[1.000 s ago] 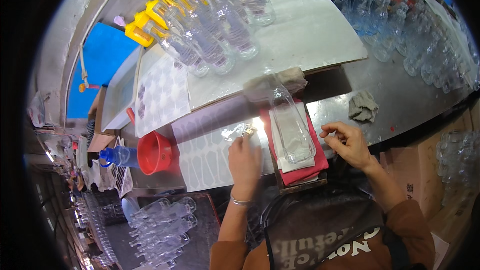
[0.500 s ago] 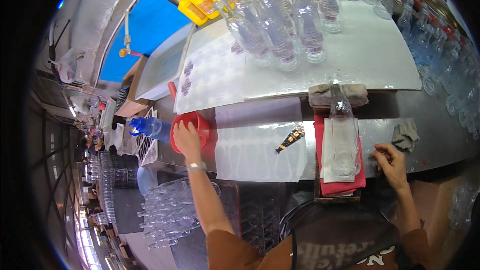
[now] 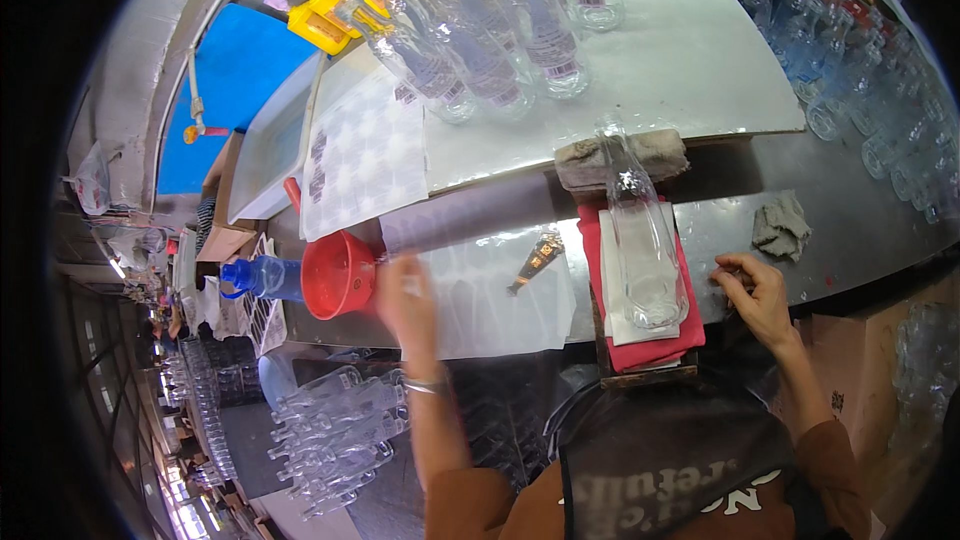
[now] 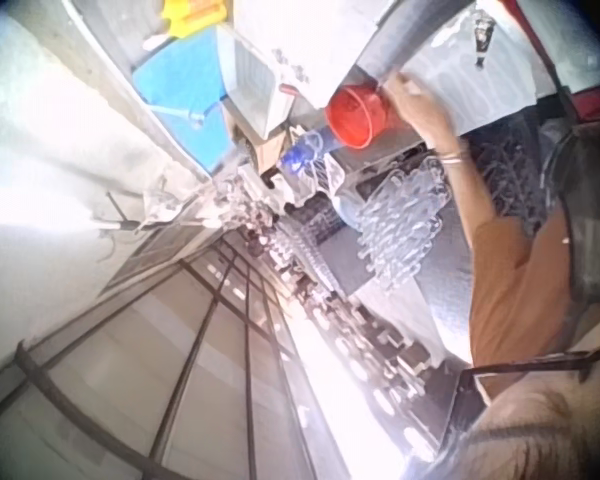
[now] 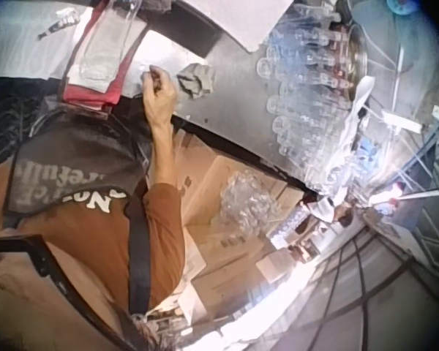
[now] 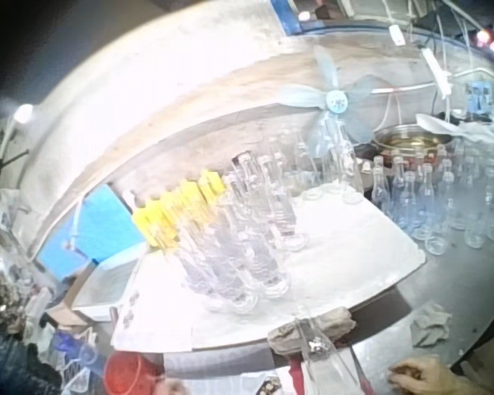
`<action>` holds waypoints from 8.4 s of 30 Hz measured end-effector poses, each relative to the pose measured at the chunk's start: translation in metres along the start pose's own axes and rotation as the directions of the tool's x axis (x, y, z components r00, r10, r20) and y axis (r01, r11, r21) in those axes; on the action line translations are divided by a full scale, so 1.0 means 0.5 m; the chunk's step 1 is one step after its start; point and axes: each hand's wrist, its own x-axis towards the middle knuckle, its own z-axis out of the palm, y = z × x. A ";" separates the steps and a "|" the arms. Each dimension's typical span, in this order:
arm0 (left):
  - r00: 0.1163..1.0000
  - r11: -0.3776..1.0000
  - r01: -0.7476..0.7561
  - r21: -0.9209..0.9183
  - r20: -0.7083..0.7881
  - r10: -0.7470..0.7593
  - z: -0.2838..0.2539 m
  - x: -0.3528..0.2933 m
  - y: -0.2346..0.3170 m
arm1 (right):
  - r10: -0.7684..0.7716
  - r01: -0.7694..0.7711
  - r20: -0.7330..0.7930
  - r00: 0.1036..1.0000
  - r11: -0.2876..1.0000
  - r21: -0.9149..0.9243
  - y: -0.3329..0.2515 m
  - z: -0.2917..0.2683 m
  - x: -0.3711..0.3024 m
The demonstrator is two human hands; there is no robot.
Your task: The person repeatedly picks up clear plastic bottles, applies a rectangular label to each bottle's body, and places the labeled bottles on a nearby surface. The person handles the bottles and labels by hand throughout the process.
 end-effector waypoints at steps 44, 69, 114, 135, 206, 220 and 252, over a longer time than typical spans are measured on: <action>0.858 0.456 0.509 -0.730 0.475 -0.199 -0.010 -0.109 0.291 | -0.440 0.471 0.175 0.881 0.851 -0.233 -0.078 0.058 -0.028; 0.878 0.804 -0.226 -0.550 0.242 0.413 0.094 -0.059 0.400 | -0.195 0.109 0.340 0.920 0.960 0.256 -0.096 0.020 0.072; 0.799 0.367 0.525 -0.768 0.593 0.098 0.110 -0.135 0.403 | -0.074 -0.087 0.382 0.921 0.918 0.387 -0.100 0.039 0.057; 0.788 0.298 0.571 -0.765 0.613 0.064 0.116 -0.135 0.396 | -0.060 -0.028 0.298 0.953 0.959 0.283 -0.125 0.051 0.055; 0.911 0.861 -0.208 -0.463 0.228 0.343 0.125 -0.068 0.423 | -0.519 0.510 0.020 0.854 0.846 0.157 -0.228 0.019 0.253; 0.948 0.766 0.142 -0.627 0.310 0.077 0.126 -0.059 0.424 | -0.341 0.326 -0.036 0.939 0.855 0.403 -0.226 0.009 0.238; 0.820 0.391 0.539 -0.746 0.570 -0.044 0.197 -0.012 0.422 | -0.093 0.060 0.376 0.922 0.993 0.099 -0.189 0.047 0.220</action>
